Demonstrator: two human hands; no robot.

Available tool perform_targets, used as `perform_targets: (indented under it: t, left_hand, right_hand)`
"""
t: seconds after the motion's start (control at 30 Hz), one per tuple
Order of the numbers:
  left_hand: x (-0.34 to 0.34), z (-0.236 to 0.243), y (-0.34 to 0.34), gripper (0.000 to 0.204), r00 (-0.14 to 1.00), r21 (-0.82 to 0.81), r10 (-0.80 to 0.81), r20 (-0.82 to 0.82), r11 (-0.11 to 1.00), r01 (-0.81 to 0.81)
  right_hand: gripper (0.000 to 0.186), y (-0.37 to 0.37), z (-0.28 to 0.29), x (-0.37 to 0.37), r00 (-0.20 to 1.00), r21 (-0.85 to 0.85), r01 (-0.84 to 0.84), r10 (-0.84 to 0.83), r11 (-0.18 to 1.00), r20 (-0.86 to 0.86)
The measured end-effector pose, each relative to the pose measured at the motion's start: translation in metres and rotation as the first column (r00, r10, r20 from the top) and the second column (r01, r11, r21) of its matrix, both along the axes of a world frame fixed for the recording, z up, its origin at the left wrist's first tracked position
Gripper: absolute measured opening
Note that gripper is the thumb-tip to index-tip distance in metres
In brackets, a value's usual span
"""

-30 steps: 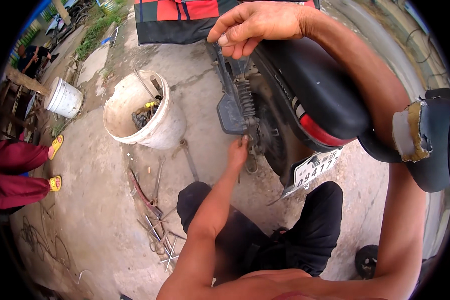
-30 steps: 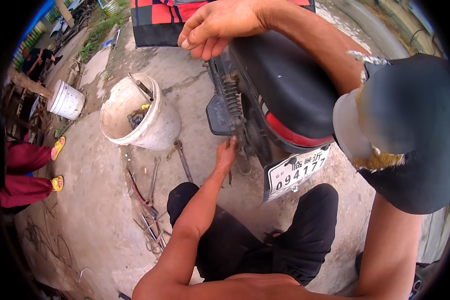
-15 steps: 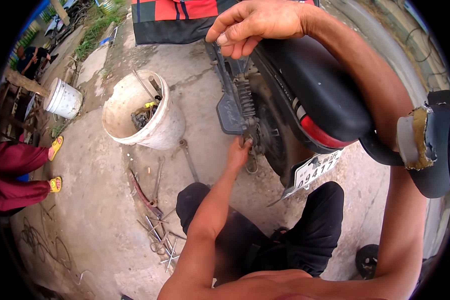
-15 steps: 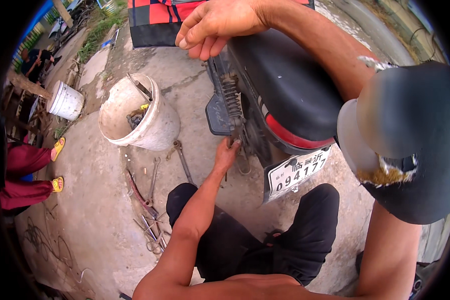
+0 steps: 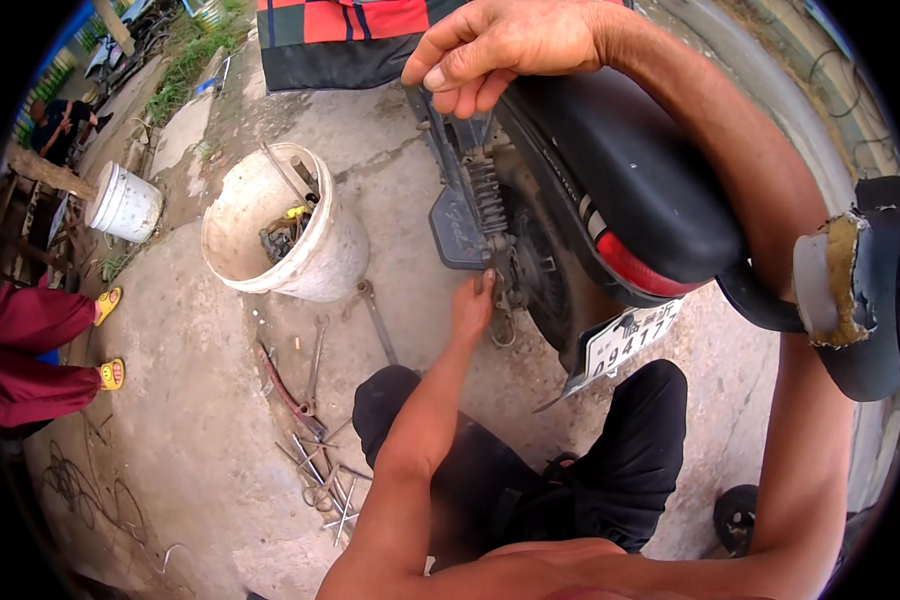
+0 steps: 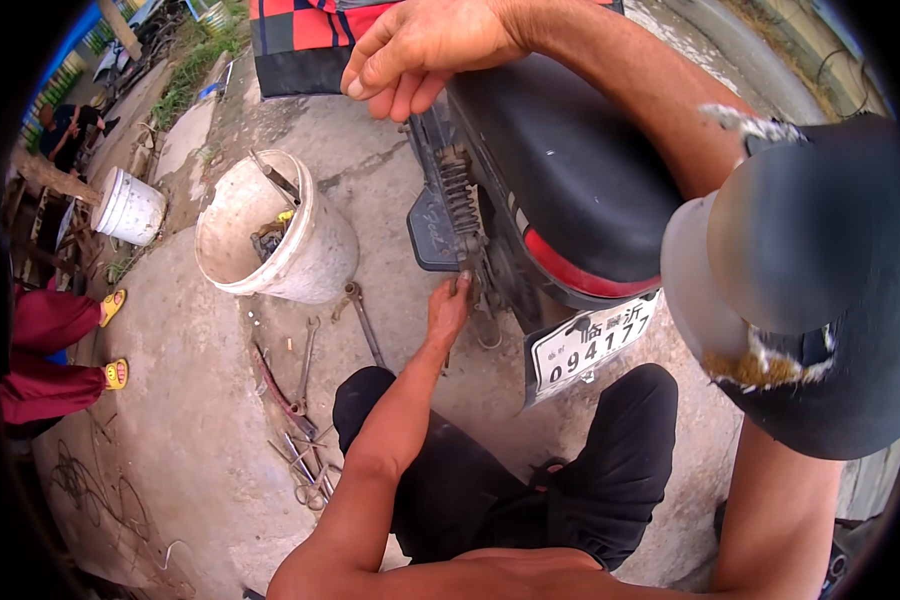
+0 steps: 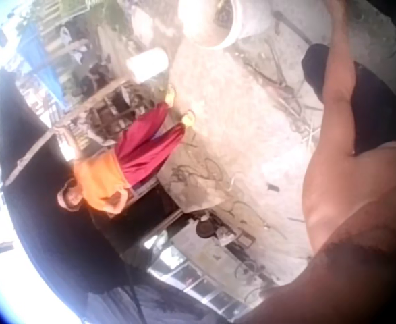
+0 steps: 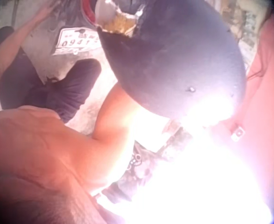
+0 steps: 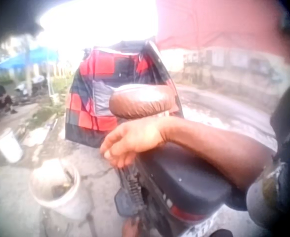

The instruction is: The person reaches into a bucket to select various tools and then uses a wrench to tighten or loosen components on the rear wheel assembly of a bicycle.

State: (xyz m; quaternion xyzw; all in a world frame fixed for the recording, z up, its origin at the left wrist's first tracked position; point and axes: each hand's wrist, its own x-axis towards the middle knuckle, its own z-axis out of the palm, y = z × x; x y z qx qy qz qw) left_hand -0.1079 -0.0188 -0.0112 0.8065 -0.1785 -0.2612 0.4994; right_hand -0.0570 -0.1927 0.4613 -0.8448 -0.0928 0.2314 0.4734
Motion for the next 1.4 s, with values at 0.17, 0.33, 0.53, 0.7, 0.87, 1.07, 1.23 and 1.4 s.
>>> perform_targets:
  t: [0.17, 0.33, 0.53, 0.7, 0.87, 1.07, 1.23, 1.4]
  left_hand:
    - [-0.012, 0.008, -0.003, 0.043, 0.991, -0.191, 0.028, 0.133, 0.982, -0.002]
    - [-0.004, 0.015, 0.003, 0.040, 0.997, 0.045, -0.043, -0.058, 0.998, 0.046]
    - [-0.004, 0.010, 0.002, 0.038, 0.998, -0.138, 0.018, 0.057, 0.990, -0.010]
    - [-0.013, 0.022, 0.003, 0.038, 0.993, -0.296, 0.068, -0.096, 0.951, -0.093]
    - [0.003, 0.025, 0.006, 0.036, 0.995, -0.099, -0.023, -0.093, 0.995, 0.014]
    - [-0.008, 0.016, 0.005, 0.036, 0.998, -0.214, 0.006, -0.061, 0.977, -0.019]
    - [0.003, 0.007, 0.007, 0.036, 0.964, 0.006, -0.089, -0.251, 0.996, 0.093]
    - [-0.009, 0.009, 0.004, 0.043, 1.000, -0.345, 0.027, -0.011, 0.938, -0.029]
  right_hand:
    - [0.047, -0.005, -0.001, -0.002, 1.000, 0.003, 0.006, -0.005, 1.000, -0.015]
    - [0.048, 0.000, 0.001, -0.001, 1.000, 0.007, 0.010, -0.010, 1.000, -0.015]
    - [0.049, -0.004, -0.001, 0.001, 0.999, 0.011, 0.006, -0.005, 1.000, -0.032]
    - [0.049, -0.004, -0.003, 0.001, 1.000, 0.001, 0.013, -0.013, 1.000, -0.026]
    - [0.049, -0.007, -0.003, 0.001, 0.999, 0.024, 0.022, -0.021, 0.999, -0.044]
    - [0.049, -0.006, -0.002, 0.001, 0.998, 0.035, 0.036, -0.034, 0.999, -0.055]
    - [0.050, -0.004, -0.002, 0.002, 0.998, 0.040, 0.040, -0.037, 0.998, -0.052]
    - [0.050, -0.007, -0.002, 0.001, 0.999, 0.028, 0.022, -0.021, 0.999, -0.041]
